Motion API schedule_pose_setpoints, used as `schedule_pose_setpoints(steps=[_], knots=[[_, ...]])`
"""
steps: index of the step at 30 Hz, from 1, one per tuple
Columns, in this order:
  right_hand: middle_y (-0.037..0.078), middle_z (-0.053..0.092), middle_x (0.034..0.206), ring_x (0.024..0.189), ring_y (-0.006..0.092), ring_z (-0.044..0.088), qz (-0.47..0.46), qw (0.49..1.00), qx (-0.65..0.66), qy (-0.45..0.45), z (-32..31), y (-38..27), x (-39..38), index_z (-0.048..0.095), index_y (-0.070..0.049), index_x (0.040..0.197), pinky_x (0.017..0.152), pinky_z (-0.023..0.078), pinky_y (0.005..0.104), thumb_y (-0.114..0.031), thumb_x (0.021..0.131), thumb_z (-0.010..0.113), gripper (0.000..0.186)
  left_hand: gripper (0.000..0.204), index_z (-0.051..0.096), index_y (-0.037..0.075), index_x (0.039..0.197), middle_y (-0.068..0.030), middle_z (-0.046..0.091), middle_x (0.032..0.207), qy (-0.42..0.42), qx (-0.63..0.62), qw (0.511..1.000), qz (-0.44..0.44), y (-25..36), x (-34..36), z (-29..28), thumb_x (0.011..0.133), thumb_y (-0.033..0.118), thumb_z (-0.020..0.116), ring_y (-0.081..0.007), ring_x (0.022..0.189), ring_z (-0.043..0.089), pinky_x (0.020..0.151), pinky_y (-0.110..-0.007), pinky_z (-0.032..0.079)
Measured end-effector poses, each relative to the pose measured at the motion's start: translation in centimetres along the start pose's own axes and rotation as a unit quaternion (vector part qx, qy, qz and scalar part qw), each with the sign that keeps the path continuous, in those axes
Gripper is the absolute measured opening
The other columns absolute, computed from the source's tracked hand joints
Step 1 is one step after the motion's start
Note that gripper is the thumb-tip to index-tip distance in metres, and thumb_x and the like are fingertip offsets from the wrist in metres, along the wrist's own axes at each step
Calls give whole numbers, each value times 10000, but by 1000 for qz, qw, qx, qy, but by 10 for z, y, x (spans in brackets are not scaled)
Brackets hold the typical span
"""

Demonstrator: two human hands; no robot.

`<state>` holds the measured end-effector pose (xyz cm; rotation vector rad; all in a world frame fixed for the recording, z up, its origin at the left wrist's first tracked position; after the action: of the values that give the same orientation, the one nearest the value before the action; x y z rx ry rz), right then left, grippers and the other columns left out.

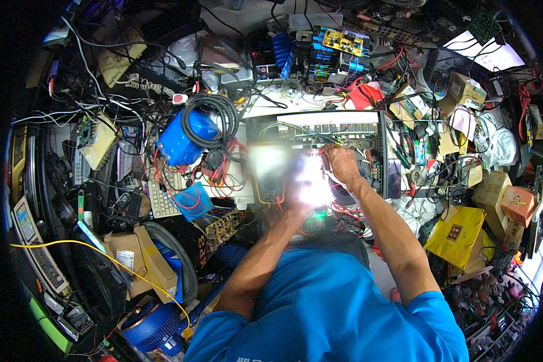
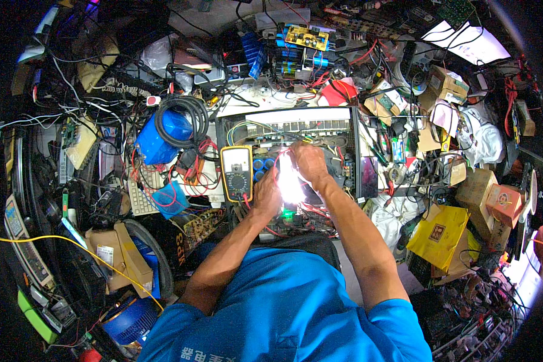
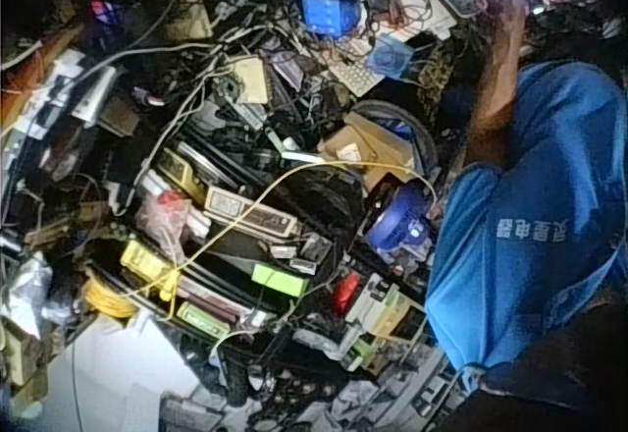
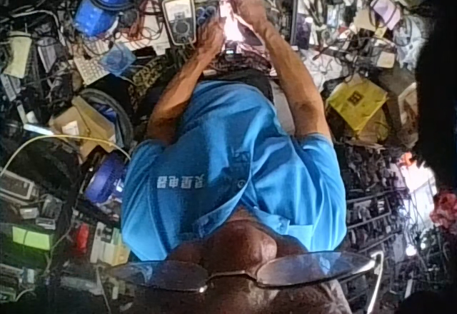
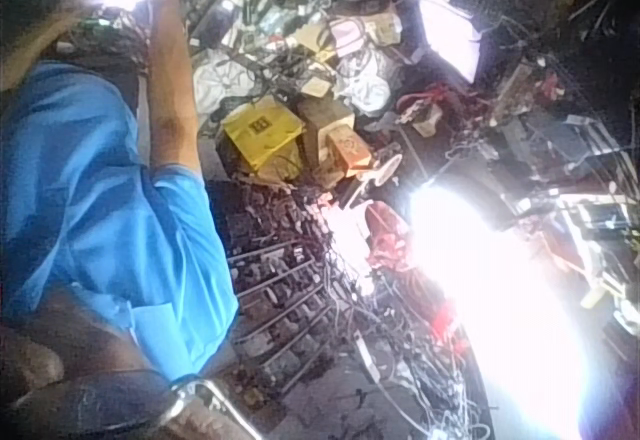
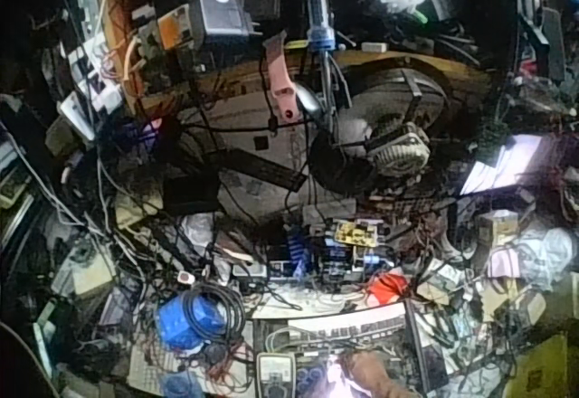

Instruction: The person uses a multimeter to test components inside an open electronic device, then removes a headlamp and connects wires to it, testing its illumination. The person continues to adjust the headlamp and wires while testing the device.

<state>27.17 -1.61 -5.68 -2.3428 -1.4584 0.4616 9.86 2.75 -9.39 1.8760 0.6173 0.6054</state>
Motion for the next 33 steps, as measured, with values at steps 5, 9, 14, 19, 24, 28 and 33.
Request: schedule_pose_setpoints(steps=[5,9,14,19,24,28,33], knots=[[225,755,942,882,411,752,-5,1000,-3,-5,1,-1,0,737,-38,980,783,609,524,-230,1007,657,209,236,636,66,1259,-50,690,1065,-72,178,981,-20,-6,-4,0,1048,124,547,-152,893,707,724,-275,631],[228,756,956,872,420,750,7,1000,28,-3,-3,2,-1,736,-36,984,778,608,532,-207,995,660,188,236,648,77,1252,-39,682,1038,-19,172,985,12,8,2,-3,1064,171,541,-160,864,700,707,-293,625],[237,751,950,861,440,743,1,1000,11,6,-6,-1,-2,718,-22,977,774,603,547,-204,983,666,189,246,664,89,1231,-15,658,1006,-64,234,970,-19,26,7,-3,1075,241,548,-138,879,654,763,-271,592],[238,743,930,859,443,740,2,1000,21,8,-6,-2,-1,698,-15,963,776,599,553,-201,980,669,188,250,666,92,1218,-7,645,1003,-119,476,870,34,32,9,-5,1074,254,542,-118,906,619,816,-241,568],[231,742,925,859,439,739,0,1000,22,15,-5,-1,-2,691,-15,955,762,602,549,-191,975,673,178,239,650,90,1232,-18,648,1004,-46,131,987,-78,20,8,-6,1092,235,522,-128,878,645,739,-242,581],[224,744,933,857,431,742,-17,999,26,35,-6,-2,-3,691,-16,955,746,608,538,-181,975,670,167,232,637,79,1243,-32,655,1012,17,-39,991,-126,11,4,-3,1095,206,511,-141,862,668,701,-255,596],[222,747,937,846,429,743,-10,999,13,29,-4,0,-3,697,-20,965,744,611,536,-181,972,671,164,251,633,62,1270,-43,660,1023,-24,131,991,-29,13,4,-5,1070,169,526,-160,872,680,712,-276,611]])
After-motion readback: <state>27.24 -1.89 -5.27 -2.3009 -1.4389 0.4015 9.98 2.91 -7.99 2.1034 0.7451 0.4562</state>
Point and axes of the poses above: each hand's wrist, its own x-axis towards the middle knuckle, its own z-axis out of the palm, y = z × x, the point moved 4 cm from there along x, towards the middle knuckle
